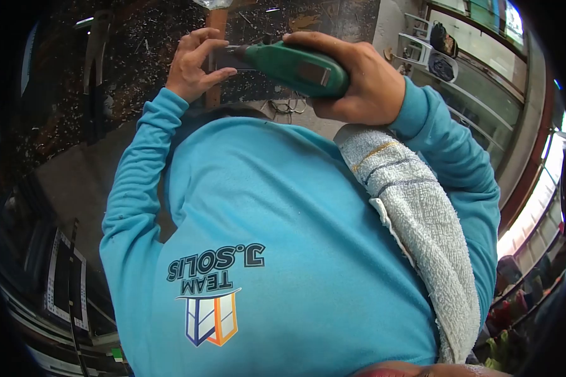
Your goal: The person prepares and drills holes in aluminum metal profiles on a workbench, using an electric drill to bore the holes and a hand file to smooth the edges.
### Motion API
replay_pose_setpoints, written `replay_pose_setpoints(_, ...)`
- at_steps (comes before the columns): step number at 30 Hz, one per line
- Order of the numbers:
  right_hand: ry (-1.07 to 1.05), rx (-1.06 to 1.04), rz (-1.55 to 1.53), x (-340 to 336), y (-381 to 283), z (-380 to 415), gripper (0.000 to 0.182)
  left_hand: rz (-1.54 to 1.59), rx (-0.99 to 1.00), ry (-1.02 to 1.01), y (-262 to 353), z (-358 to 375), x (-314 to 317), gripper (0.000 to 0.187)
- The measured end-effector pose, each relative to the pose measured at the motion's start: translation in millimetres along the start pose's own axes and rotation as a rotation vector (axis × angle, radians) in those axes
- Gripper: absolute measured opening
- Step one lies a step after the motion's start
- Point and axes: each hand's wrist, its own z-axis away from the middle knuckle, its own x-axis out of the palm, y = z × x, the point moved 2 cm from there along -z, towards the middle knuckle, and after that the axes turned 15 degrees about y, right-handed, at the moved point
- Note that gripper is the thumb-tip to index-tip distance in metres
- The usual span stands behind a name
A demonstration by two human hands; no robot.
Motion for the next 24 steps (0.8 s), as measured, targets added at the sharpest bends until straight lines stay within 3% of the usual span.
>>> replay_pose_setpoints(2, -0.059, 0.151, -0.029, -1.0, -14.9, -0.6, 0.074, 0.019, 0.006, 0.007, 1.7, 0.7, 0.3, 0.053)
replay_pose_setpoints(5, -0.080, 0.217, -0.051, 0.2, -20.2, -3.2, 0.073, 0.026, 0.001, 0.011, 0.0, -1.7, -0.7, 0.052)
replay_pose_setpoints(8, 0.089, 0.202, -0.173, 5.4, -6.9, 3.2, 0.068, -0.003, 0.030, -0.008, 0.1, -5.1, -2.3, 0.052)
replay_pose_setpoints(11, 0.152, 0.505, -0.489, 11.9, 15.0, 15.9, 0.065, -0.021, 0.048, -0.002, -1.4, -5.6, -1.9, 0.052)
replay_pose_setpoints(15, 0.150, 0.467, -0.453, 14.2, -3.9, 13.3, 0.065, -0.028, 0.059, -0.017, -0.3, -10.1, -4.2, 0.052)
replay_pose_setpoints(19, 0.122, 0.584, -0.372, 15.5, -6.0, 14.5, 0.067, -0.026, 0.079, -0.028, -1.4, -9.5, -2.0, 0.053)
replay_pose_setpoints(24, 0.125, 0.509, -0.271, 22.8, -16.3, 16.1, 0.070, -0.038, 0.112, -0.046, -0.5, -13.6, -3.5, 0.054)
